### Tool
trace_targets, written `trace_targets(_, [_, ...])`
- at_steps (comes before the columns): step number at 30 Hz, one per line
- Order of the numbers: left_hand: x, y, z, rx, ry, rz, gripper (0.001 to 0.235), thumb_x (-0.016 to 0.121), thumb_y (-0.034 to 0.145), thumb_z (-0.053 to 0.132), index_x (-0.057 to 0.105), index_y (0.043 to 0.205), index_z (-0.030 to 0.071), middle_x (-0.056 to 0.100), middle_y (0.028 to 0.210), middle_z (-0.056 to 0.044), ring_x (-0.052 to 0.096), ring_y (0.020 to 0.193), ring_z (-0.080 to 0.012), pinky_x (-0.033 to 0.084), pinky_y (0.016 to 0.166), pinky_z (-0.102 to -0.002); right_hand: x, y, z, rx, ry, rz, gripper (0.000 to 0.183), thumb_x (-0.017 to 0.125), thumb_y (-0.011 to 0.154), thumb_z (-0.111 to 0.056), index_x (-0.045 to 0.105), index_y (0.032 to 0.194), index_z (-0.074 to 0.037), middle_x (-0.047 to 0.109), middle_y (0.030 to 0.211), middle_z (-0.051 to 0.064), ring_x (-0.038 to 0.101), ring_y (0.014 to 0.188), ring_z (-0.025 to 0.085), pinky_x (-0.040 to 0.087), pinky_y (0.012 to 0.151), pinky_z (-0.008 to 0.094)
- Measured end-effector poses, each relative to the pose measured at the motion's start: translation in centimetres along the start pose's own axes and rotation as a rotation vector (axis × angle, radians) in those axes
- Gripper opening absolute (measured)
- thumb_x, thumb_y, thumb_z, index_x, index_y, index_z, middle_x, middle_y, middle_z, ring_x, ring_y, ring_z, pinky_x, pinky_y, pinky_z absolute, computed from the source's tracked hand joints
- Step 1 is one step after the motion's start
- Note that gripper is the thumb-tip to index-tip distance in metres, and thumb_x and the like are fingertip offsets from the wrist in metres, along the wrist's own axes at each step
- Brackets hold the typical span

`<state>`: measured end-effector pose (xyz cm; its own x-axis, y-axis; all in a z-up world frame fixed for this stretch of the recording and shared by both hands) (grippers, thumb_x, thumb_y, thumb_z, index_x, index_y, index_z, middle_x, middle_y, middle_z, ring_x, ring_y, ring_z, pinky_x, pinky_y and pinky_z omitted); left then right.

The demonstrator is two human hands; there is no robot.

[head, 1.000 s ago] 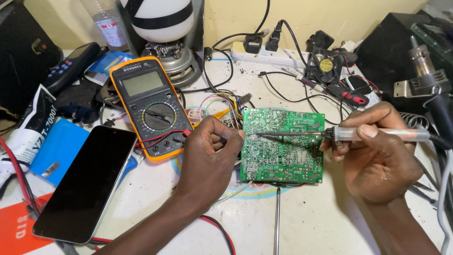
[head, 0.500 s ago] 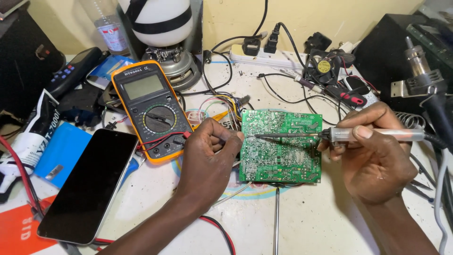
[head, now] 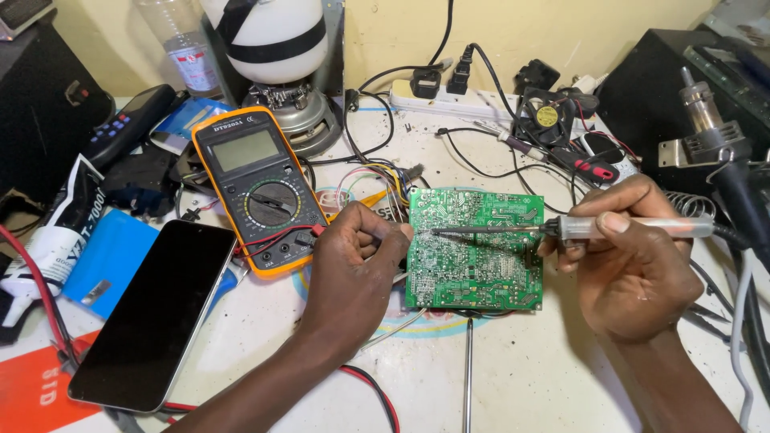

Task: The person holds a tangled bundle of wires and components, then flips it to reveal a green circuit board. They use a soldering iron to apply heat to various points on the board's surface, moving the tool across different areas while holding the board steady with their other hand.

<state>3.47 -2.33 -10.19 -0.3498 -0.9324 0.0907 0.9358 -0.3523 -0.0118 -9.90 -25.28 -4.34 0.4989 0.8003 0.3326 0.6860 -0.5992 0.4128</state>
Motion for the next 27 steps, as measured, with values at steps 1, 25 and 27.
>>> trace_targets(1, [0.0,0.0,-0.1,-0.001,0.001,0.000,0.024,0.073,0.093,0.015,0.055,0.079,0.009,0.054,0.068,-0.004,0.053,0.067,-0.0118,0.050,0.060,-0.029,-0.1,0.1,0.1,0.001,0.000,0.000,0.023,0.061,0.082,-0.023,0.056,0.086,-0.001,0.052,0.064,0.012,0.046,0.043,0.020,0.046,0.045,0.030])
trace_targets(25, [0.2,0.0,0.5,0.106,0.040,-0.003,0.023,0.073,0.091,0.017,0.054,0.078,0.012,0.064,0.072,-0.004,0.062,0.072,-0.0122,0.056,0.072,-0.031,-0.1,-0.4,0.0,0.014,-0.043,0.041,0.028,0.066,0.079,-0.026,0.055,0.088,-0.001,0.054,0.068,0.011,0.053,0.047,0.022,0.041,0.040,0.027])
trace_targets(27, [0.2,0.0,0.7,0.120,0.039,-0.004,0.024,0.072,0.092,0.016,0.053,0.077,0.012,0.061,0.070,-0.003,0.058,0.068,-0.0110,0.055,0.070,-0.031,-0.1,-0.3,-0.2,-0.018,-0.058,0.029,0.029,0.065,0.080,-0.026,0.056,0.089,0.000,0.055,0.071,0.011,0.057,0.049,0.023,0.043,0.041,0.025])
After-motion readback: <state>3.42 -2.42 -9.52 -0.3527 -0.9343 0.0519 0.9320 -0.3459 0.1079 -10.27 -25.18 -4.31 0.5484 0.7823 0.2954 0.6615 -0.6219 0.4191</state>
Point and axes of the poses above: each hand's wrist, its own y-axis towards the middle knuckle, its own x-axis out of the palm, z = x × y, the point moved 10 cm from there along y, towards the middle knuckle
